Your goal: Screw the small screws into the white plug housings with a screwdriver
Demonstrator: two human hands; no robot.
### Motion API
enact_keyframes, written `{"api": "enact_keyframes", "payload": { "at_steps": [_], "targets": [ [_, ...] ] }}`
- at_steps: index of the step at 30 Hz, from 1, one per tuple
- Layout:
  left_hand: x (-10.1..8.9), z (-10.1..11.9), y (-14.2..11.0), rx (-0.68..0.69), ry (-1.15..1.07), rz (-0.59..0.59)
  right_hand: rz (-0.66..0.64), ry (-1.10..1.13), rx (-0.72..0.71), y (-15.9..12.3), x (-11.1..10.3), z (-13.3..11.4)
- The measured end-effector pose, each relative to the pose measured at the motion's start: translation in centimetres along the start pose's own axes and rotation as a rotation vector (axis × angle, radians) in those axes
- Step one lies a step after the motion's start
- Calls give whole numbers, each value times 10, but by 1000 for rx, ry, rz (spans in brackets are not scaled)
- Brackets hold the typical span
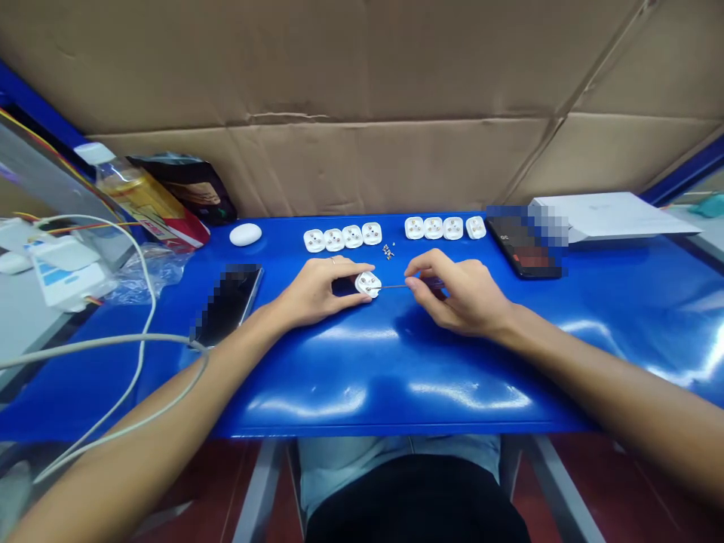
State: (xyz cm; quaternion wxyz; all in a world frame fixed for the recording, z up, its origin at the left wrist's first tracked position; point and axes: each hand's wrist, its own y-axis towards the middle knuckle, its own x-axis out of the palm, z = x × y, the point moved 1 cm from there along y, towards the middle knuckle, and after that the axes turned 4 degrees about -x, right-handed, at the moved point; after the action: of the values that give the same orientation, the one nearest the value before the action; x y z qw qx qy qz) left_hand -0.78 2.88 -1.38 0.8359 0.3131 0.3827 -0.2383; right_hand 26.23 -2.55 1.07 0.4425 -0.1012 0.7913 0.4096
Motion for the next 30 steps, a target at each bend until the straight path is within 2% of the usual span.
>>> {"api": "enact_keyframes", "payload": {
  "at_steps": [5,9,13,18,22,27,30],
  "targets": [
    [0,0,0,-10,-14,-7,25,61,-47,0,1,1],
    [0,-1,0,6,-2,11,20,-17,-15,0,-1,-1],
    [0,0,0,8,0,1,-10,44,-38,0,-2,-2],
    [0,1,0,19,-29,-7,25,-17,-38,-1,-1,-2],
    [0,1,0,19,-26,-4,38,72,-55,-1,-1,-2],
    [0,1,-1,7,-9,-6,50,9,-11,-1,-1,-2],
    [0,2,-1,13,-9,2,53,65,-42,-1,-1,-2]
  ]
}}
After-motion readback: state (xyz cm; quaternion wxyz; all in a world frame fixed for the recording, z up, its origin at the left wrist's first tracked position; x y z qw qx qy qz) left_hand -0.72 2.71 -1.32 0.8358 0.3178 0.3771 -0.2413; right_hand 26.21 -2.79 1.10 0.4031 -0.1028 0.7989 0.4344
